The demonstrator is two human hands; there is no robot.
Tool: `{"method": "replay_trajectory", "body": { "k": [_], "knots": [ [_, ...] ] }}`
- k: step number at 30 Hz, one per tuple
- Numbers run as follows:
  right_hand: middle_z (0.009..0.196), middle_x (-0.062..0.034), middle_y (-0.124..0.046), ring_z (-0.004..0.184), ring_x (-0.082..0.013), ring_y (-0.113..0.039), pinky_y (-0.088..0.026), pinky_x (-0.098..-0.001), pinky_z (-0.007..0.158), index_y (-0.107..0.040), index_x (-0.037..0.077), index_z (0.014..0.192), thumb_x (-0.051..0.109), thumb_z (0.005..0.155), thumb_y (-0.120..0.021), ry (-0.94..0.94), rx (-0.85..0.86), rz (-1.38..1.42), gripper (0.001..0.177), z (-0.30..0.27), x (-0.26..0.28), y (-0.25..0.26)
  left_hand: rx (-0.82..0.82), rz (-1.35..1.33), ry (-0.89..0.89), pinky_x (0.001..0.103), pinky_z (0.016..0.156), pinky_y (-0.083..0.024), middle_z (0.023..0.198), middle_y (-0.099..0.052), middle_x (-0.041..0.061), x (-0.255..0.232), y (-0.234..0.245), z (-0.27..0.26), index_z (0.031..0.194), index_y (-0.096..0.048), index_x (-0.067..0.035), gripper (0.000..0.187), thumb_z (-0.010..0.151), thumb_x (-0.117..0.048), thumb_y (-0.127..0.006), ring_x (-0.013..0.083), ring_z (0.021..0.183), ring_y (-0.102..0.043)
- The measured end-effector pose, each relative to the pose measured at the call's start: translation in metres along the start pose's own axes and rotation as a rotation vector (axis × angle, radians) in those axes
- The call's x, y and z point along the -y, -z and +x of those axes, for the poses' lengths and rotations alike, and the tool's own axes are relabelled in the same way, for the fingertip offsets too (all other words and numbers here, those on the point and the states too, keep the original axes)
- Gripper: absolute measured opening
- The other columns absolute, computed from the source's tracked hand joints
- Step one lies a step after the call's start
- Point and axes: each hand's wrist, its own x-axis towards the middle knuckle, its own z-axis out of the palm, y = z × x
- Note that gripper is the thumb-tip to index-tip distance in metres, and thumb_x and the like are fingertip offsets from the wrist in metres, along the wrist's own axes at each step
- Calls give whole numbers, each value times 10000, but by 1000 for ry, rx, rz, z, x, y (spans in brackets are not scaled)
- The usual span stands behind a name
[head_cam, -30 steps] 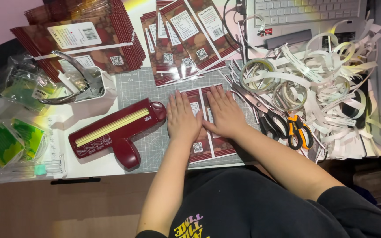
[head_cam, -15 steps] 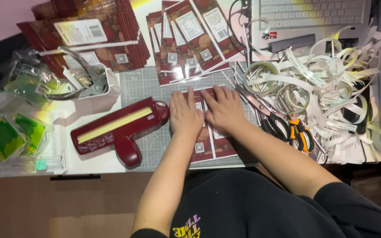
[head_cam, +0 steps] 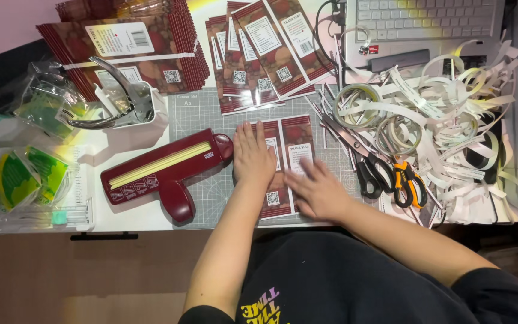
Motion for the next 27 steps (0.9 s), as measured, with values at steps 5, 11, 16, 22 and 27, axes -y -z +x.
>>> {"method": "replay_trajectory", "body": {
  "k": [5, 11, 16, 22, 27],
  "knots": [
    [1546, -15, -549, 1470, -392, -408, -275, -513, 1192, -597, 185, 1451, 323, 926, -511, 182, -84, 191, 550, -42, 25, -1, -24, -7, 5, 544, 1283, -80, 1615, -313, 328, 0, 2, -3, 1608, -281, -30, 781, 973, -410, -529, 462, 1533, -252],
    [1586, -53, -491, 1493, -337, -397, -227, -460, 1241, -513, 167, 1516, 464, 986, -441, 217, -95, 136, 612, -44, 28, 9, -38, -148, -24, 562, 1239, -191, 1632, -297, 299, -24, 40, -66, 1574, -348, -12, 772, 951, -409, -572, 449, 1519, -282],
    [1659, -124, -359, 1528, -321, -327, -158, -435, 1265, -370, 108, 1593, 694, 999, -314, 159, -68, 42, 836, -51, 36, 8, -31, -113, -138, 616, 1165, -274, 1646, -304, 250, -17, 37, -146, 1604, -320, -75, 790, 940, -463, -505, 437, 1495, -318],
    [1626, -177, -395, 1516, -331, -353, -201, -447, 1249, -394, 72, 1570, 771, 973, -302, 106, -39, 25, 923, -75, 24, 5, -76, 26, -113, 634, 1152, -255, 1676, -310, 144, 11, 39, -170, 1608, -327, -122, 699, 1020, -500, -316, 365, 1503, -330],
    [1643, -164, -370, 1518, -318, -343, -226, -463, 1242, -358, 99, 1596, 765, 960, -349, -12, 58, -19, 921, -105, 12, 1, -15, 35, -109, 674, 1122, -296, 1649, -376, 85, 26, 52, -185, 1573, -401, -156, 686, 952, -436, -479, 428, 1469, -362]
  ]
}}
